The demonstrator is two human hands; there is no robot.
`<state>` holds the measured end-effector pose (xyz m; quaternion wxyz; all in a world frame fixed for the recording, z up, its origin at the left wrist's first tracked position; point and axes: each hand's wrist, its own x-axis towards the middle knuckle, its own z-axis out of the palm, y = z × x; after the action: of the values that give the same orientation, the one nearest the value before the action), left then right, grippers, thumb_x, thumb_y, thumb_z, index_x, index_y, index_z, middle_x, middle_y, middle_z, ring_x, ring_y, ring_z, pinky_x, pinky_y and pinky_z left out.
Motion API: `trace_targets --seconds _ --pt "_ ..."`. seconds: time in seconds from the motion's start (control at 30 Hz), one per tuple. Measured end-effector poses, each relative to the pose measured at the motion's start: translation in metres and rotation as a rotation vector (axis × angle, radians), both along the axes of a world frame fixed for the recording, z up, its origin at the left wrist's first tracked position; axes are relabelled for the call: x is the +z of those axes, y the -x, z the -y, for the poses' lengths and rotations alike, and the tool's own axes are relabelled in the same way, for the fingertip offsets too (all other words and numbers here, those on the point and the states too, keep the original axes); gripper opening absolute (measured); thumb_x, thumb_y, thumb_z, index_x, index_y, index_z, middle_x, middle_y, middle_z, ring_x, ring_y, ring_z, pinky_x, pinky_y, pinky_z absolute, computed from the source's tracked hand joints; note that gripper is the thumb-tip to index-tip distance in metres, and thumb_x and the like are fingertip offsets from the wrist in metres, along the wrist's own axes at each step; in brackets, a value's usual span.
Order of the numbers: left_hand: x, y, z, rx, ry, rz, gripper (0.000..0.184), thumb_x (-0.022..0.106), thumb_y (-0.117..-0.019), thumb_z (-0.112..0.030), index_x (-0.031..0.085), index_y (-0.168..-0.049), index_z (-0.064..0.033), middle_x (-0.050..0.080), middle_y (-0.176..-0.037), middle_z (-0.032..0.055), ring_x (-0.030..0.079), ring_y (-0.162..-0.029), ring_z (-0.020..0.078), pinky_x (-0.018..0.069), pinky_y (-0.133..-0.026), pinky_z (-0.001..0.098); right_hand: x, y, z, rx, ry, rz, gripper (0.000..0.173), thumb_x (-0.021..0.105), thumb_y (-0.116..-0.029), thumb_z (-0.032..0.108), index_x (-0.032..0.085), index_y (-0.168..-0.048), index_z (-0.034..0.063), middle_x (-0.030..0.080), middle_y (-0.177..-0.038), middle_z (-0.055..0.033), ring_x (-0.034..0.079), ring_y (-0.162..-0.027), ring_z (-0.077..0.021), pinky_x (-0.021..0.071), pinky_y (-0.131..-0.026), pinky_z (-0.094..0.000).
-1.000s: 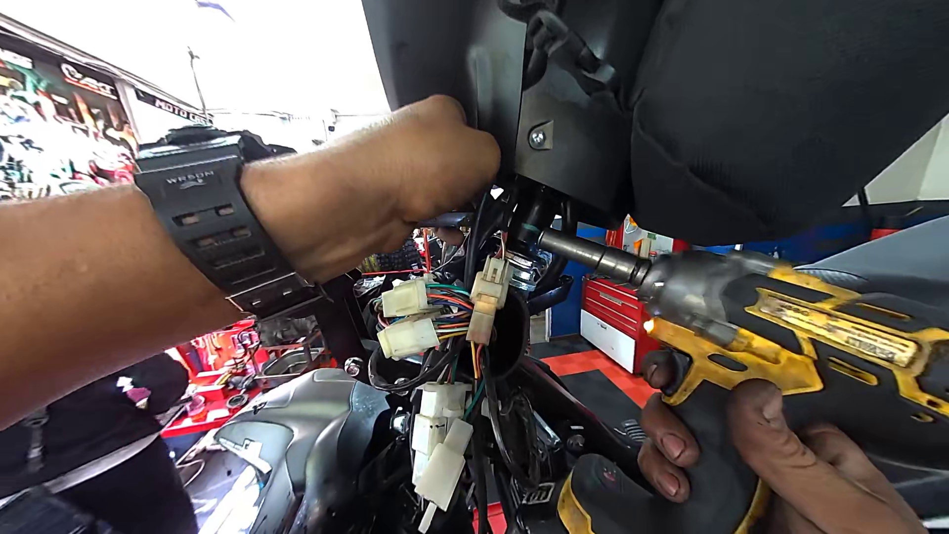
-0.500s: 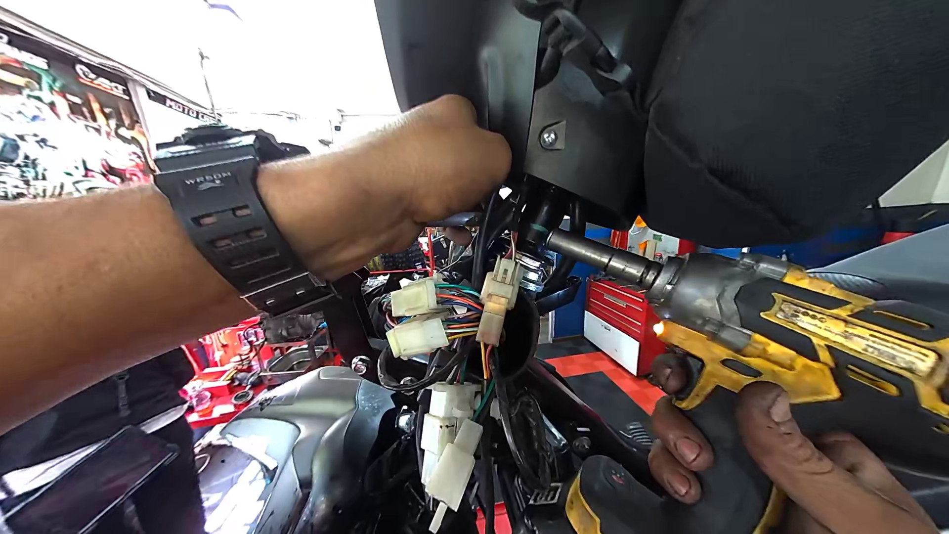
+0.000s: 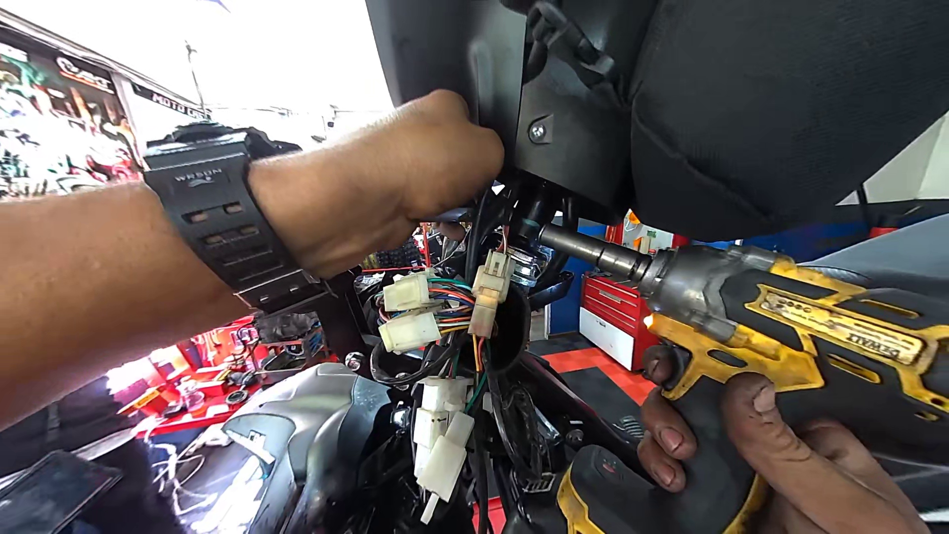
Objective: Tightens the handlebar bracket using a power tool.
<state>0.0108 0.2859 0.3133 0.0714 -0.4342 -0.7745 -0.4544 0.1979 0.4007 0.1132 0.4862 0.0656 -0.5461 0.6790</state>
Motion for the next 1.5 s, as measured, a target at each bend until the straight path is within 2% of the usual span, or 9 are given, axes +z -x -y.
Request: trace_targets --seconds 0.2,0.53,0.6,0.7,0.77,1.07,1.2,1.4,1.5 --pt "0.000 0.002 -0.001 -0.021 -0.017 0.013 0.019 0.059 -0.0931 -0.010 0.058 -0.112 -0.0082 0.068 -0.094 0.0106 0.070 -0.076 0.0205 0.0579 -0.057 0.0357 0.000 0.002 0.001 -0.011 0.006 -0.017 0.033 0.051 -0.1078 0.026 0.060 -0.112 -0.0048 0.063 -0.077 -0.0134 0.065 -0.060 -0.0200 0.0618 -0.060 -0.0343" --pt "0.000 0.001 -0.001 -0.031 -0.002 0.001 0.017 0.058 -0.0935 -0.010 0.058 -0.110 -0.0078 0.068 -0.090 0.0097 0.069 -0.073 0.0193 0.0571 -0.056 0.0341 0.001 0.002 0.004 -0.021 0.037 -0.011 0.032 0.051 -0.1076 0.026 0.061 -0.113 -0.0040 0.064 -0.078 -0.0150 0.065 -0.060 -0.0207 0.0619 -0.059 -0.0349" --pt "-0.001 0.001 -0.001 -0.030 -0.016 -0.007 0.017 0.059 -0.0925 -0.010 0.058 -0.110 -0.0071 0.067 -0.085 0.0097 0.068 -0.068 0.0184 0.0554 -0.052 0.0328 0.002 0.002 0.005 -0.027 0.043 -0.008 0.031 0.050 -0.1080 0.024 0.061 -0.113 -0.0045 0.064 -0.079 -0.0162 0.065 -0.060 -0.0212 0.0619 -0.059 -0.0346" --pt "-0.001 0.005 0.001 -0.049 -0.006 -0.001 0.029 0.060 -0.0926 -0.009 0.056 -0.122 -0.0073 0.070 -0.095 0.0113 0.071 -0.077 0.0208 0.0594 -0.058 0.0355 0.002 0.002 0.005 -0.011 0.060 -0.020 0.030 0.049 -0.1080 0.021 0.062 -0.115 -0.0051 0.066 -0.083 -0.0195 0.066 -0.062 -0.0222 0.0613 -0.059 -0.0338" --pt "0.000 0.006 0.001 -0.068 -0.004 -0.005 0.031 0.060 -0.0927 -0.010 0.056 -0.123 -0.0071 0.069 -0.098 0.0121 0.072 -0.079 0.0219 0.0604 -0.061 0.0371 0.003 0.003 0.006 -0.006 0.095 -0.036 0.028 0.050 -0.1074 0.019 0.060 -0.113 -0.0057 0.064 -0.083 -0.0195 0.064 -0.061 -0.0220 0.0610 -0.058 -0.0342" --pt "-0.001 0.006 -0.003 -0.060 0.003 -0.017 0.024 0.056 -0.0972 -0.012 0.057 -0.120 -0.0044 0.069 -0.093 0.0138 0.070 -0.073 0.0215 0.0578 -0.057 0.0358 0.003 0.003 0.008 -0.008 0.109 -0.054 0.023 0.052 -0.1061 0.015 0.059 -0.110 -0.0068 0.064 -0.085 -0.0193 0.064 -0.061 -0.0221 0.0614 -0.057 -0.0353" --pt "0.000 0.006 -0.003 -0.075 0.011 -0.012 0.035 0.057 -0.0951 -0.007 0.055 -0.130 -0.0058 0.069 -0.095 0.0137 0.069 -0.074 0.0216 0.0580 -0.059 0.0358 0.004 0.003 0.009 -0.012 0.119 -0.054 0.022 0.051 -0.1063 0.013 0.058 -0.109 -0.0066 0.064 -0.084 -0.0191 0.064 -0.060 -0.0224 0.0610 -0.057 -0.0352" --pt "0.000 0.006 -0.003 -0.067 0.018 -0.019 0.030 0.057 -0.0949 -0.009 0.056 -0.125 -0.0057 0.069 -0.092 0.0131 0.069 -0.072 0.0214 0.0577 -0.057 0.0359 0.004 0.003 0.011 -0.039 0.119 -0.038 0.023 0.050 -0.1066 0.014 0.059 -0.109 -0.0065 0.063 -0.077 -0.0181 0.064 -0.058 -0.0225 0.0610 -0.057 -0.0353" --pt "0.000 0.008 -0.004 -0.073 0.027 -0.047 0.031 0.059 -0.0924 -0.005 0.057 -0.124 -0.0050 0.069 -0.091 0.0135 0.069 -0.070 0.0218 0.0575 -0.056 0.0367 0.004 0.003 0.013 -0.039 0.138 -0.034 0.024 0.049 -0.1072 0.014 0.058 -0.115 -0.0062 0.066 -0.083 -0.0214 0.066 -0.061 -0.0244 0.0612 -0.057 -0.0355"
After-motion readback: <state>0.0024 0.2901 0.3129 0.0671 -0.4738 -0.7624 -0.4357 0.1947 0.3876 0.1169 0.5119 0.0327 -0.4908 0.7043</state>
